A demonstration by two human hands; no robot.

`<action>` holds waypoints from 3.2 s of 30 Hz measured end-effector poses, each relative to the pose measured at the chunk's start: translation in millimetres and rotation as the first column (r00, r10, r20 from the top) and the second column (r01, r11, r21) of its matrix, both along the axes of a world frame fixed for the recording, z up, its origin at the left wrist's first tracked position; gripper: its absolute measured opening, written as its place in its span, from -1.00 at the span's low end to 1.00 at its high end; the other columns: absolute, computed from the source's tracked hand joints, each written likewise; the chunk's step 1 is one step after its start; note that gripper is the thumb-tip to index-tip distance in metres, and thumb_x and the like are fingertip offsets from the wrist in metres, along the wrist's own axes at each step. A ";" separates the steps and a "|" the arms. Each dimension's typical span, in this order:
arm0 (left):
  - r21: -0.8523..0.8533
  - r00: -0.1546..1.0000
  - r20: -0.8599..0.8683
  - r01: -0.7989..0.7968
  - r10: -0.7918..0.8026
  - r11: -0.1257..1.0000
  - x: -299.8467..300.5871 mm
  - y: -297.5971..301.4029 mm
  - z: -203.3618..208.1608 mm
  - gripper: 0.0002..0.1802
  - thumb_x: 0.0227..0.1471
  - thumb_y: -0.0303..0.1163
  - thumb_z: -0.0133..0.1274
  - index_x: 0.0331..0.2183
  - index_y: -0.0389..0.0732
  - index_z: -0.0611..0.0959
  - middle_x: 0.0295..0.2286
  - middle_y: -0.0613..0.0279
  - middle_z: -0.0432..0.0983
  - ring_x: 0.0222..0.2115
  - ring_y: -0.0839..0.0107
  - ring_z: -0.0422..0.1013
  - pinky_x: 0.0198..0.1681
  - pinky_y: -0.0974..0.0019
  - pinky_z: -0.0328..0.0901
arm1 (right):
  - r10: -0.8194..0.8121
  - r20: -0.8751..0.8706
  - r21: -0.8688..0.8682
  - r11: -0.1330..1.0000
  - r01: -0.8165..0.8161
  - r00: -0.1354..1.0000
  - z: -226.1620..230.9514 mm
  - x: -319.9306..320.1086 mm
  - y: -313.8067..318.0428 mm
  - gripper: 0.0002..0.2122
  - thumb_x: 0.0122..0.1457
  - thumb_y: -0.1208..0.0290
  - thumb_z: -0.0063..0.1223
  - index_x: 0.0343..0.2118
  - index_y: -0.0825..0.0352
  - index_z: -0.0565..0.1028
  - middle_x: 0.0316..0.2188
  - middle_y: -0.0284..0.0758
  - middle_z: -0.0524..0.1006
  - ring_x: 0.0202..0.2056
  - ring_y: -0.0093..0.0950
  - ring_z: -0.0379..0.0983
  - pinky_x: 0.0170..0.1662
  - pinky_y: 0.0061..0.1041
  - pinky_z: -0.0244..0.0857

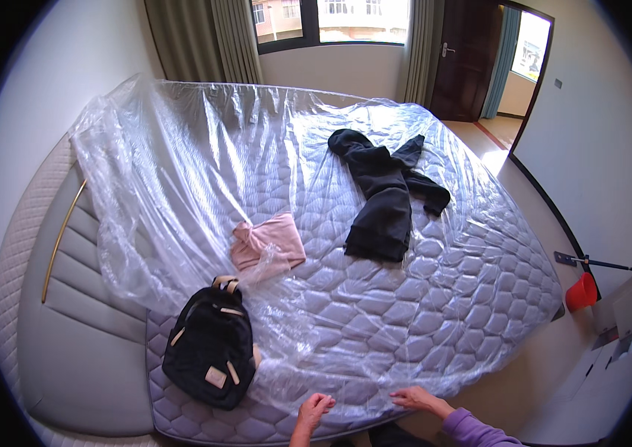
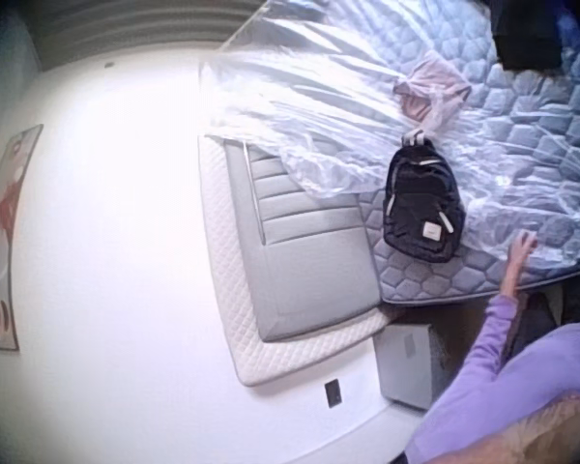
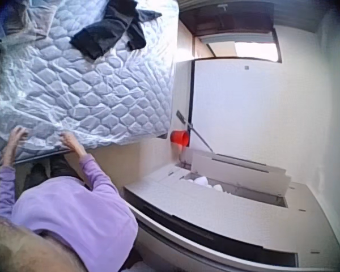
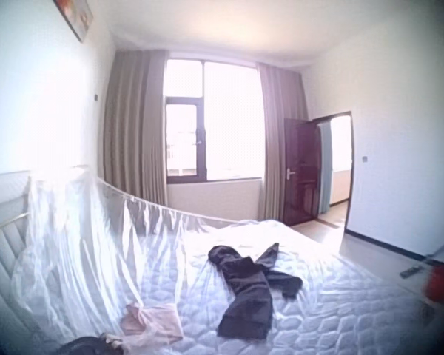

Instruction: The person folds several pieces of clothing, including a pink top, red pants, a black top, and a pink top, on a bed covered with a plastic sheet. They then place the folded items into a white wardrobe.

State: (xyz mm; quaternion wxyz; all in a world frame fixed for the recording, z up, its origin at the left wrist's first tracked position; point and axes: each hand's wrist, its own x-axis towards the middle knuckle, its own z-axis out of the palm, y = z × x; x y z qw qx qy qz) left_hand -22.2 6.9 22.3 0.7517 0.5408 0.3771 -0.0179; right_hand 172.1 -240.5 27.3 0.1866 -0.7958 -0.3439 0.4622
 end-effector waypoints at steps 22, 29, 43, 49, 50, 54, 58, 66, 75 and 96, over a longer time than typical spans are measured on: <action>0.704 0.920 0.013 -0.287 0.393 0.649 272.1 447.7 -111.9 -0.36 -0.27 -0.20 0.20 -0.14 -0.28 0.37 -0.40 0.26 0.36 -0.46 0.44 0.32 -0.49 0.41 0.26 | -0.219 0.405 -0.092 0.956 0.277 0.888 -144.7 201.3 208.5 -0.47 -0.28 -0.11 0.14 -0.50 0.37 0.51 -0.45 -0.12 0.50 -0.34 -0.21 0.45 -0.28 -0.26 0.29; 0.878 0.925 -0.141 -0.048 0.352 0.477 330.6 480.6 -140.0 -0.39 -0.36 -0.19 0.23 -0.26 -0.39 0.45 -0.34 -0.02 0.42 -0.29 0.18 0.36 -0.18 0.23 0.23 | -0.167 0.459 -0.114 0.963 0.244 0.873 -153.3 202.9 211.8 -0.51 -0.33 -0.10 0.17 -0.63 0.36 0.49 -0.59 -0.13 0.49 -0.47 -0.19 0.45 -0.38 -0.28 0.31; 0.000 0.860 0.423 -0.315 0.285 0.949 377.5 272.1 -21.5 -0.50 -0.24 -0.51 0.16 -0.15 -0.19 0.43 -0.29 0.33 0.38 -0.32 0.56 0.32 -0.22 0.50 0.24 | -0.260 0.428 -0.089 0.941 0.327 0.866 -143.9 203.1 222.7 -0.55 -0.32 0.03 0.22 -0.62 0.44 0.50 -0.53 -0.04 0.49 -0.41 -0.13 0.43 -0.29 -0.26 0.28; -0.070 0.854 0.496 0.218 -0.156 0.973 381.2 91.2 9.0 -0.59 -0.14 -0.29 0.13 -0.24 -0.32 0.46 -0.38 0.27 0.44 -0.35 0.53 0.34 -0.24 0.42 0.24 | -0.146 0.434 -0.136 0.965 0.224 0.889 -120.4 207.6 215.0 -0.62 -0.16 0.11 0.14 -0.48 0.41 0.50 -0.45 -0.08 0.50 -0.36 -0.18 0.43 -0.24 -0.32 0.27; -0.139 0.854 0.496 0.260 -0.160 0.956 376.9 66.6 15.4 -0.60 -0.14 -0.28 0.13 -0.26 -0.31 0.47 -0.41 0.25 0.46 -0.36 0.54 0.35 -0.25 0.42 0.25 | -0.148 0.428 -0.118 0.969 0.217 0.891 -116.7 206.2 212.7 -0.63 -0.15 0.12 0.13 -0.46 0.41 0.50 -0.44 -0.09 0.50 -0.35 -0.20 0.43 -0.24 -0.33 0.27; 0.116 0.822 0.459 0.322 -0.338 0.940 360.7 -5.2 26.4 -0.61 -0.13 -0.28 0.10 -0.25 -0.28 0.45 -0.43 0.10 0.47 -0.39 0.39 0.41 -0.30 0.34 0.27 | -0.164 0.314 0.019 0.986 0.167 0.935 -124.3 184.3 208.6 -0.65 -0.10 0.17 0.10 -0.39 0.40 0.47 -0.41 -0.13 0.49 -0.32 -0.27 0.42 -0.21 -0.38 0.25; 0.192 0.749 0.532 0.346 -0.394 0.918 371.6 -112.4 28.9 -0.64 -0.13 -0.32 0.06 -0.25 -0.26 0.43 -0.43 0.02 0.46 -0.39 0.14 0.41 -0.29 0.24 0.27 | -0.292 0.072 0.208 0.939 0.272 0.954 -132.7 170.6 175.8 -0.67 -0.04 0.21 0.06 -0.31 0.40 0.45 -0.37 -0.17 0.49 -0.30 -0.34 0.41 -0.19 -0.43 0.24; 0.123 0.577 0.605 0.614 -0.549 0.780 404.2 -282.1 32.9 -0.60 -0.06 -0.32 0.02 -0.11 -0.15 0.41 -0.18 0.13 0.33 -0.23 0.38 0.34 -0.22 0.42 0.25 | -0.340 -0.312 0.146 0.906 0.398 0.887 -103.2 153.9 -12.3 -0.70 0.03 0.31 0.03 -0.18 0.33 0.42 -0.28 -0.29 0.46 -0.21 -0.49 0.36 -0.12 -0.52 0.20; 0.044 0.990 -0.046 0.136 -0.133 0.990 356.6 -145.7 -54.8 -0.74 -0.06 -0.30 0.03 -0.27 -0.18 0.51 -0.42 0.35 0.44 -0.46 0.61 0.34 -0.43 0.55 0.23 | -0.842 0.192 0.314 0.539 0.781 0.504 -26.9 204.8 -211.7 -0.86 -0.08 0.49 0.08 -0.42 0.37 0.48 -0.53 -0.24 0.45 -0.45 -0.40 0.41 -0.39 -0.50 0.28; 0.826 0.981 -0.160 0.195 -0.111 0.529 306.9 -54.0 -122.8 -0.84 -0.35 -0.46 0.16 -0.56 -0.19 0.52 -0.41 0.21 0.33 -0.46 0.37 0.30 -0.40 0.37 0.28 | -0.909 0.406 0.733 0.385 0.561 0.093 -9.5 514.4 -185.3 -0.76 0.01 0.30 -0.08 -0.34 0.36 0.46 -0.46 -0.26 0.48 -0.41 -0.48 0.39 -0.30 -0.52 0.25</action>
